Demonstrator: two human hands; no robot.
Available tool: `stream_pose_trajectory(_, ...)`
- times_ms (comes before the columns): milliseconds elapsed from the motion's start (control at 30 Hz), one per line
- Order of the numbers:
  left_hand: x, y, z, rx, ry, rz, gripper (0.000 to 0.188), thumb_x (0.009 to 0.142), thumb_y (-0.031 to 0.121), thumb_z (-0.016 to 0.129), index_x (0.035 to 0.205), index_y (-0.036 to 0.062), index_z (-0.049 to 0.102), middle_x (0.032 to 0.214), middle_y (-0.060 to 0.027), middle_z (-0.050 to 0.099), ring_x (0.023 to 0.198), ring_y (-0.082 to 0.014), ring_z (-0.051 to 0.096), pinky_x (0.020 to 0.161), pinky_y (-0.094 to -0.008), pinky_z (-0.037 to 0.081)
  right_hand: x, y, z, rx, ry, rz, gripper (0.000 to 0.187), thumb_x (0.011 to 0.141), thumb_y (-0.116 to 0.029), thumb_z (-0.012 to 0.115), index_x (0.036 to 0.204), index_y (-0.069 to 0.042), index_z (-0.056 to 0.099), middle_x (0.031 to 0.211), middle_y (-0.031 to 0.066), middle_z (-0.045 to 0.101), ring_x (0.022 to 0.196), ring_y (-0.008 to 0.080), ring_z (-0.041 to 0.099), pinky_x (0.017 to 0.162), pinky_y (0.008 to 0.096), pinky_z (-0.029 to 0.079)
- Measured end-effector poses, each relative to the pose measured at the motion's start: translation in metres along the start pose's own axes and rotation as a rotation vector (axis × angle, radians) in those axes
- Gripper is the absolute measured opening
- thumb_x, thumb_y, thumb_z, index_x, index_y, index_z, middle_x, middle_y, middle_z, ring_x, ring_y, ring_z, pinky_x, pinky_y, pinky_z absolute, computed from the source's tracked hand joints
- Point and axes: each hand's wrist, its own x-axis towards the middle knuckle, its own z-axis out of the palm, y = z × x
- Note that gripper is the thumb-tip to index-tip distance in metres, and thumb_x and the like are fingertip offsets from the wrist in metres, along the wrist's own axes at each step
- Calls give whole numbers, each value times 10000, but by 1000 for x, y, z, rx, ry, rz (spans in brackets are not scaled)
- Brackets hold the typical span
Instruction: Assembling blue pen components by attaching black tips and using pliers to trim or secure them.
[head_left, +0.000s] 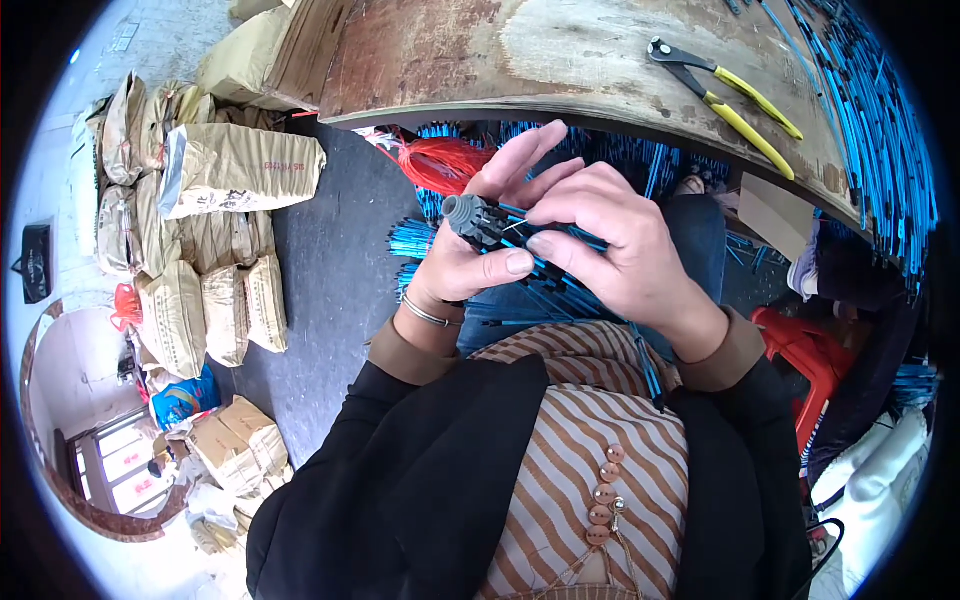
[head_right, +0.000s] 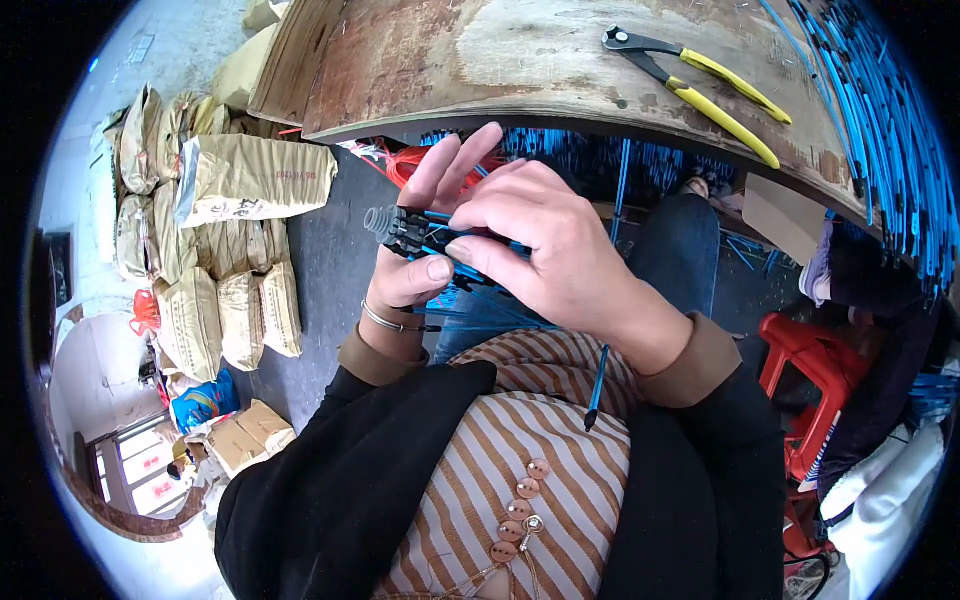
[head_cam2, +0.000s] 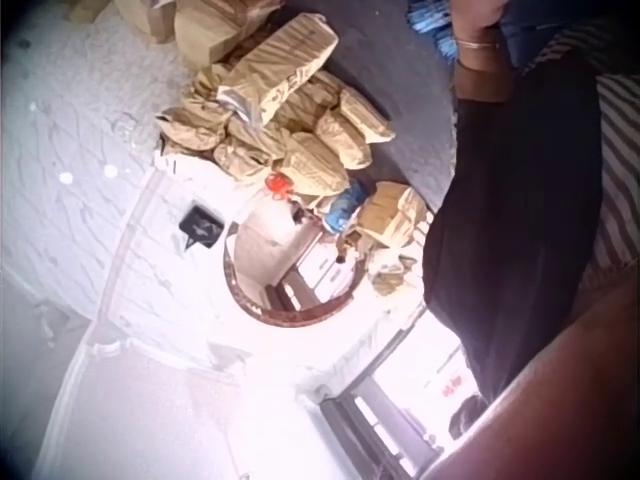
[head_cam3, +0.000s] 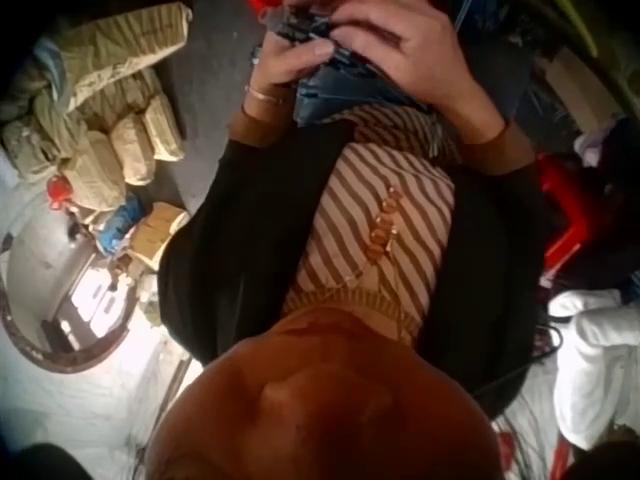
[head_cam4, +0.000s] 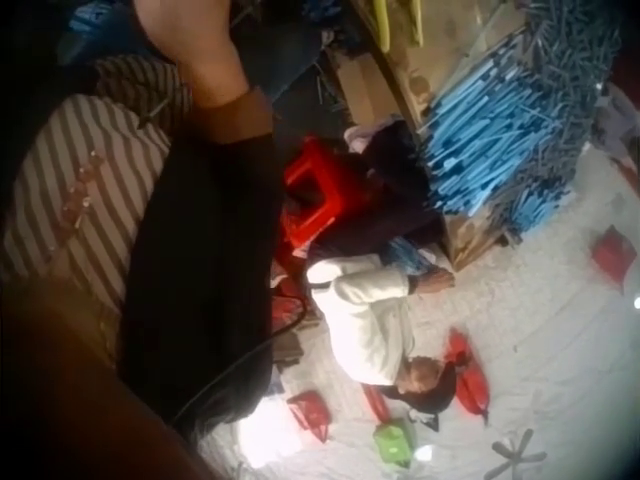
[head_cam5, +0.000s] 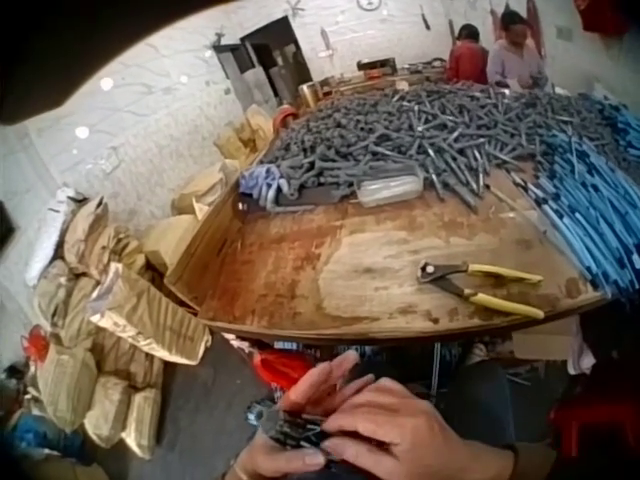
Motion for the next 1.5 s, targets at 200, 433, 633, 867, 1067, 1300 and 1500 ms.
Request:
stream_pose_trajectory(200, -1, 6, -7, 137, -92, -15, 846, 656, 133, 718, 1400, 23, 332, 1446, -212, 316, 1324, -358, 332, 1091, -454, 254, 0, 1, 17, 50, 45, 55, 150, 737, 27, 620, 884, 0, 607, 896, 76, 603, 776, 204, 505, 718, 301, 416)
stream_pose_trajectory(433, -4, 8, -4, 203, -89, -79, 852, 653, 161, 714, 1403, 40, 330, 1448, -234, 296, 1328, -347, 328, 1089, -455, 259, -2, -7, 19, 0, 73, 163, 100, 745, 42, 595, 833, 2, 571, 902, 80, 598, 743, 174, 510, 671, 262, 412)
stream_pose_trajectory(633, -3, 8, 7, 228, -26, -118, 793, 675, 160, 699, 1381, 43, 357, 1439, -257, 296, 1296, -349, 368, 1064, -478, 305, 12, 3, -8, 375, -196, 475, 100, 751, 30, 603, 832, -15, 565, 860, 62, 598, 708, 115, 506, 636, 219, 403)
stream_pose_trajectory(867, 8, -1, 14, 176, 134, -77, 527, 706, 91, 685, 1192, 21, 494, 1400, -249, 358, 1249, -348, 416, 1027, -468, 363, 10, 13, -6, 493, -37, 598, 120, 759, 12, 625, 861, -25, 575, 835, 37, 595, 709, 78, 506, 657, 196, 412)
stream_pose_trajectory(1067, 10, -2, 8, 75, 124, -92, 259, 735, 20, 684, 944, 34, 531, 1236, -211, 519, 1153, -321, 504, 975, -427, 401, -10, 2, -39, 171, 135, 451, 154, 800, 18, 620, 949, 1, 587, 879, 39, 601, 741, 92, 535, 702, 195, 436)
stream_pose_trajectory(1300, 12, -2, 6, 73, 73, -50, 196, 762, 9, 669, 873, 51, 513, 1011, -170, 616, 1026, -321, 580, 918, -429, 445, 11, 12, -140, -932, 360, 247, 219, 817, -88, 664, 1017, -22, 607, 1066, 78, 601, 919, 183, 566, 834, 281, 456)
stream_pose_trajectory(1500, 11, 2, 6, 80, 51, -50, 198, 757, -7, 648, 889, 48, 511, 853, -136, 617, 894, -325, 618, 845, -413, 472, 1, 27, -150, -1118, 155, 27, 297, 824, -174, 651, 1091, -52, 609, 1177, 89, 566, 1094, 268, 509, 953, 348, 396)
